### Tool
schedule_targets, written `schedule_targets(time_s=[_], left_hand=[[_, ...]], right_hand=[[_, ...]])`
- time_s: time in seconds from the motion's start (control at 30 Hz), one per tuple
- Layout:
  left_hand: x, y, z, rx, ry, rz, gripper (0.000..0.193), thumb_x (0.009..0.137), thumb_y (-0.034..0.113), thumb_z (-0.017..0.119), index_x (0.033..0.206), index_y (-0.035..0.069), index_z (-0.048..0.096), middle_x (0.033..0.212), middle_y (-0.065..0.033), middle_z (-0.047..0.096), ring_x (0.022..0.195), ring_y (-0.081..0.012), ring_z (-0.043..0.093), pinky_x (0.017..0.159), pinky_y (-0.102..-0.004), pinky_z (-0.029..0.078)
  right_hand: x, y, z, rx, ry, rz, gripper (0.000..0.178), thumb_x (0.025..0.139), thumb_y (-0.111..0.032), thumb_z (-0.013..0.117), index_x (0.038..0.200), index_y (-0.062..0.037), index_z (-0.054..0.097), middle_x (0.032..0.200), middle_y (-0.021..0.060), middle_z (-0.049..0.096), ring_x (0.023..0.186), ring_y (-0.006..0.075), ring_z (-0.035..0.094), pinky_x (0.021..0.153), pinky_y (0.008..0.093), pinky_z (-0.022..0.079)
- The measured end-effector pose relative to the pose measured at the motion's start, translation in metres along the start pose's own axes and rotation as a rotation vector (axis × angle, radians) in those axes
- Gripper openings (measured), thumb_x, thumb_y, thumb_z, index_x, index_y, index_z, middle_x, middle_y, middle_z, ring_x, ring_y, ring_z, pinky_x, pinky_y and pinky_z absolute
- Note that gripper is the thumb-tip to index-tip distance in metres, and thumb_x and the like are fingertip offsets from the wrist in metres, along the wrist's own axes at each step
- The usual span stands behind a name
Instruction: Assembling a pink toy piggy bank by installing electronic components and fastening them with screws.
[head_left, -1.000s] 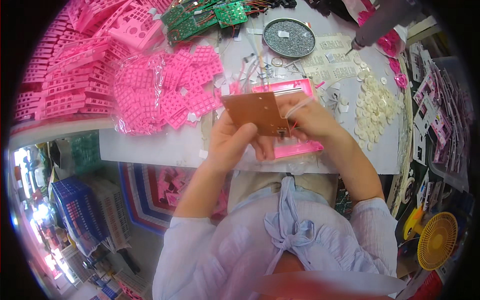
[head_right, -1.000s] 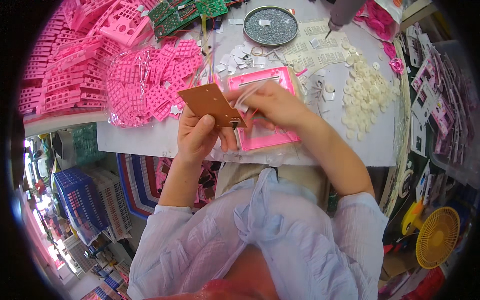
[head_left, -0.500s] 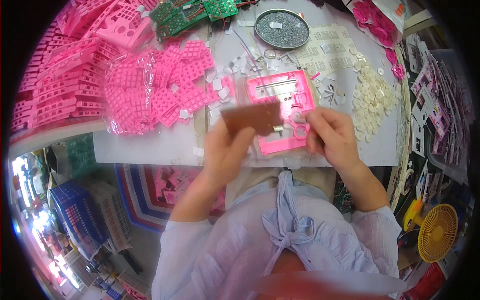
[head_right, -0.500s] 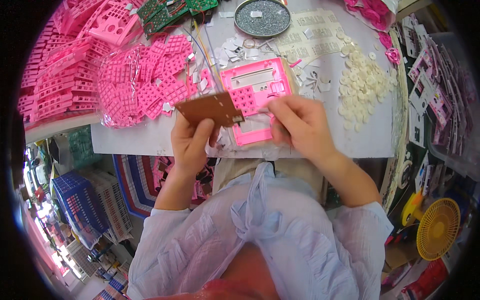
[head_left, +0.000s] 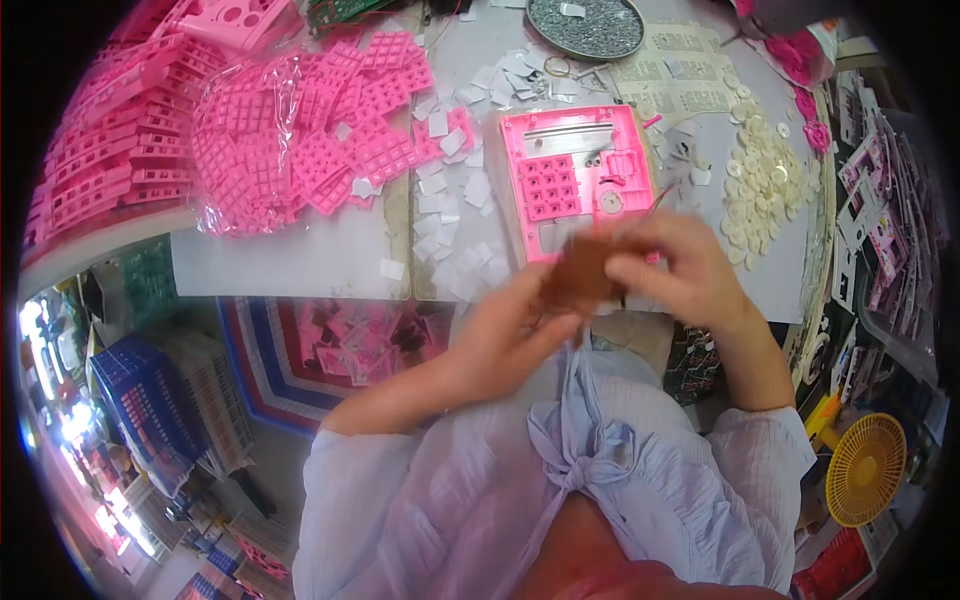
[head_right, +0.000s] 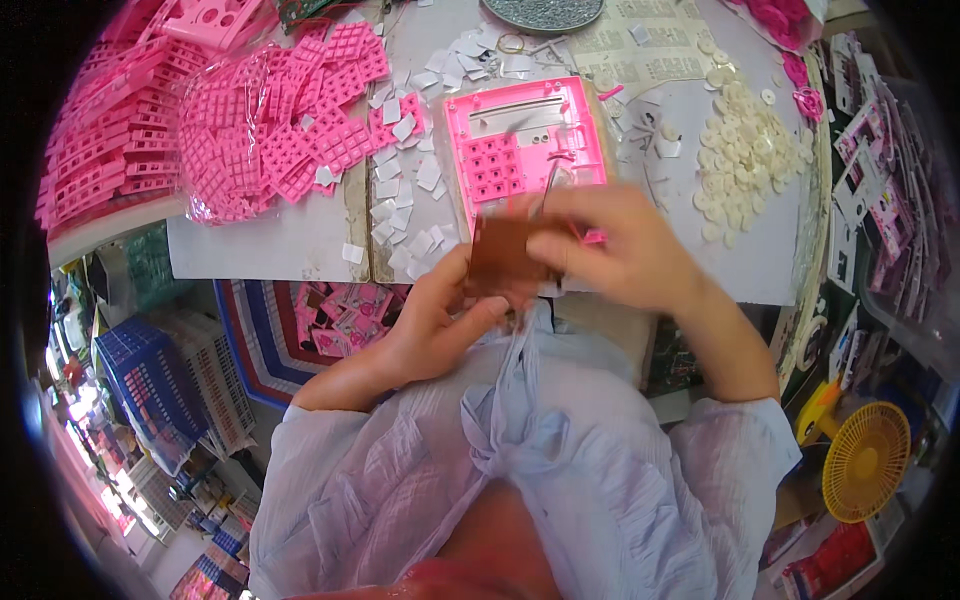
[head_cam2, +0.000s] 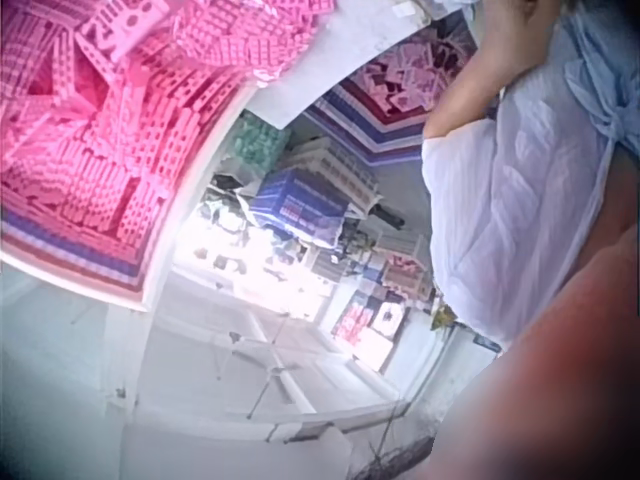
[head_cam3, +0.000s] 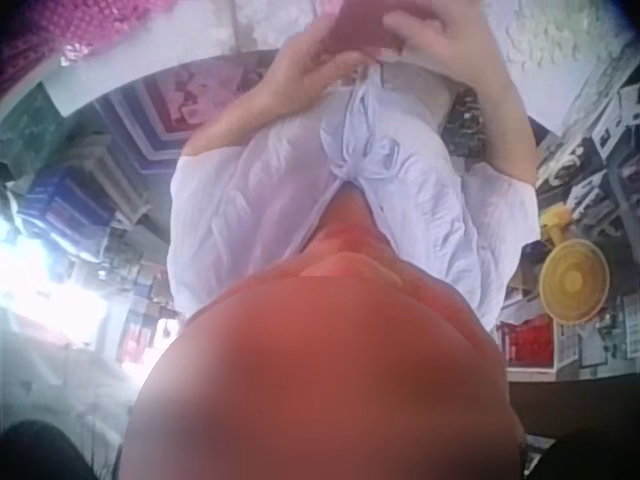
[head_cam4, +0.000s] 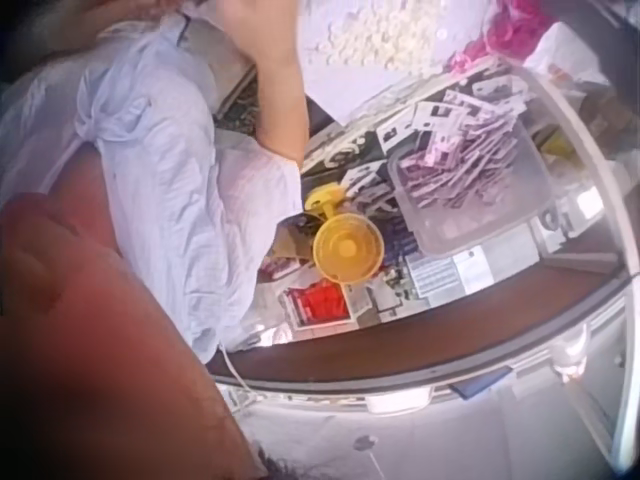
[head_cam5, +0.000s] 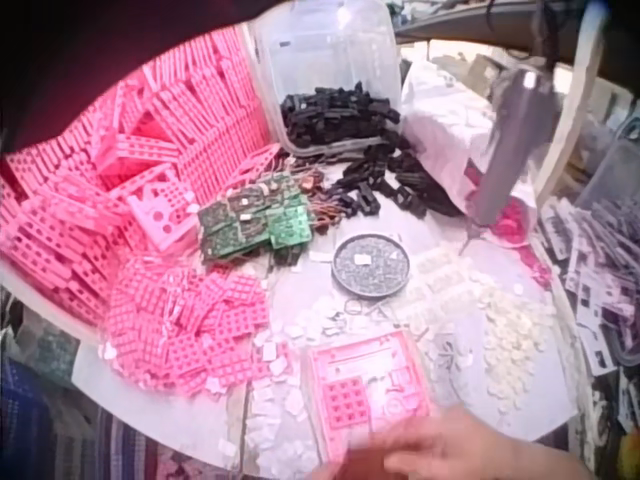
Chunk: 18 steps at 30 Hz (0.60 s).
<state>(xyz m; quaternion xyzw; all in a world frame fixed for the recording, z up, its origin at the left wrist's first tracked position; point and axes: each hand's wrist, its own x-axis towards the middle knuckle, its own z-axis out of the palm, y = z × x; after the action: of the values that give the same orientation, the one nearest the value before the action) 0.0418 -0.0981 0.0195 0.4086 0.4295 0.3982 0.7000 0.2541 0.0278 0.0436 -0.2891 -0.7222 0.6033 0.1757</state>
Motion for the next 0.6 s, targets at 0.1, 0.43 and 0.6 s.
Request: schedule_targets(time_s=[0.1, 0.43, 0.6], left_hand=[[-0.007, -0.028, -0.007, -0.303, 0.044, 0.066, 0.065, 0.1, 0.002, 0.052, 0.157, 0.003, 0.02, 0.139, -0.0199, 0.055, 0.132, -0.0271, 0.053, 0.11, -0.0404, 0.042], [-0.023, 0.014, -0.029, 0.696, 0.212, 0.011, 0.071, 0.088, 0.009, 0.071, 0.15, 0.002, 0.037, 0.111, -0.0136, 0.068, 0.1, -0.0239, 0.066, 0.086, -0.0363, 0.052], [0.007, 0.02, -0.049, 0.951, 0.295, 0.287, 0.042, 0.084, 0.009, 0.075, 0.123, 0.002, 0.061, 0.094, -0.0118, 0.065, 0.079, -0.0271, 0.063, 0.071, -0.0361, 0.05]], right_hand=[[0.032, 0.008, -0.008, 0.004, 0.039, 0.085, 0.033, 0.093, -0.006, 0.065, 0.125, -0.0013, 0.066, 0.102, 0.0048, 0.072, 0.08, 0.0087, 0.064, 0.07, 0.0245, 0.052], [0.075, 0.025, -0.01, -0.414, 0.034, 0.04, 0.037, 0.09, -0.012, 0.067, 0.127, -0.0037, 0.065, 0.094, 0.0163, 0.073, 0.082, 0.0272, 0.071, 0.074, 0.0368, 0.055], [0.087, 0.015, -0.008, -0.681, 0.011, -0.028, 0.034, 0.089, -0.016, 0.069, 0.12, -0.0041, 0.065, 0.097, 0.0189, 0.072, 0.09, 0.0374, 0.068, 0.08, 0.0443, 0.053]])
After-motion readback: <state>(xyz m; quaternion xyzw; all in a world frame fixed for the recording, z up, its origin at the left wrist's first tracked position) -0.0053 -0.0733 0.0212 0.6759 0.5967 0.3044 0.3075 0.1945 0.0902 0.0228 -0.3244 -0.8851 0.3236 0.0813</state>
